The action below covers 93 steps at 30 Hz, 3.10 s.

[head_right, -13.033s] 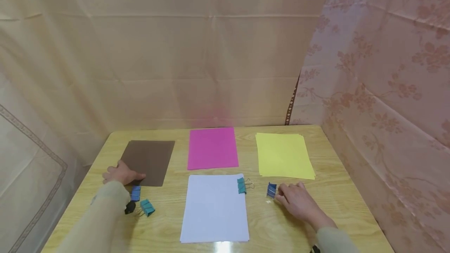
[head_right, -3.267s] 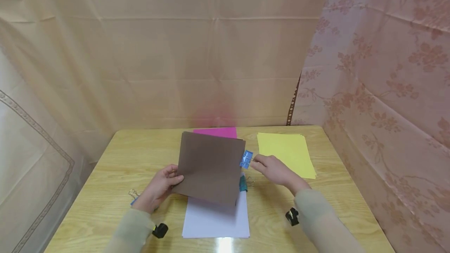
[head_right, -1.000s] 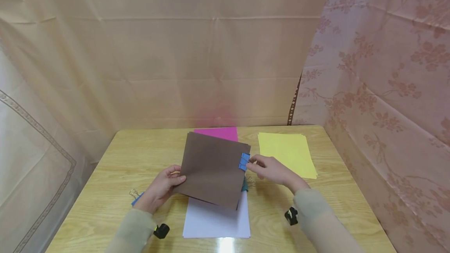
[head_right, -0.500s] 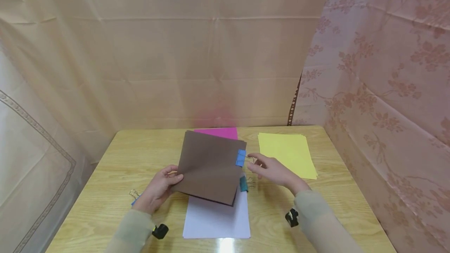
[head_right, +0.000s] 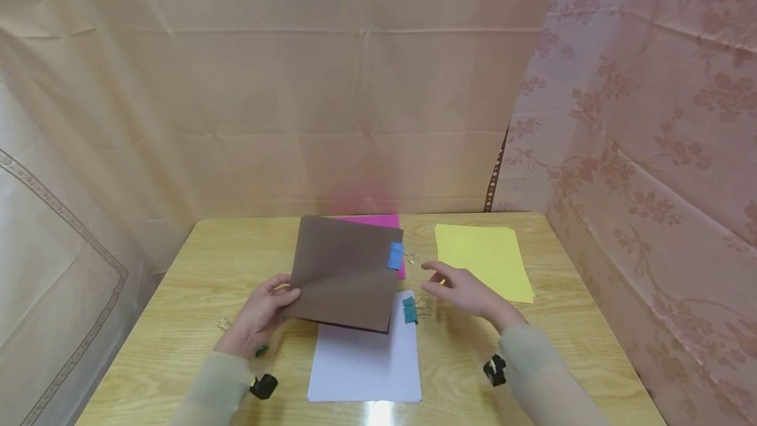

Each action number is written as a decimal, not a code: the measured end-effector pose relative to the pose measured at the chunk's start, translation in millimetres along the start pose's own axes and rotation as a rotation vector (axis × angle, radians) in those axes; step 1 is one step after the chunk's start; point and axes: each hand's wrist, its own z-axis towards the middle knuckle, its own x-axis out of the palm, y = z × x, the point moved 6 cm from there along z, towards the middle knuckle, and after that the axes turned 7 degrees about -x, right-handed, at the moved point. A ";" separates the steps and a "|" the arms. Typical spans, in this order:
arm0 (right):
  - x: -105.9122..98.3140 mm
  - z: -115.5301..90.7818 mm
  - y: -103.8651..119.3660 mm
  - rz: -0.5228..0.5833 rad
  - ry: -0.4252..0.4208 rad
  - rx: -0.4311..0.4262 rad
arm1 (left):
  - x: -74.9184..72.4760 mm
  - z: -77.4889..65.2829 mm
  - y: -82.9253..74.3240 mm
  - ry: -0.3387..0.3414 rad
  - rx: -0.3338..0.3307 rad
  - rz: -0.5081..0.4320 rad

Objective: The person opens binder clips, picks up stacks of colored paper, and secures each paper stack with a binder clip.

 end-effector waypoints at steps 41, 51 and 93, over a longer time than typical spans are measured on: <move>10.3 -25.8 -39.9 -0.346 -0.052 -0.031 | -65.4 -7.4 -48.5 -0.071 0.015 -0.082; 11.9 -32.9 -42.8 -0.440 -0.111 -0.029 | -80.8 -7.4 -55.8 -0.103 0.024 -0.090; 20.5 -44.4 -65.3 -0.536 -0.118 0.034 | -145.4 0.3 -62.1 -0.217 -0.030 0.003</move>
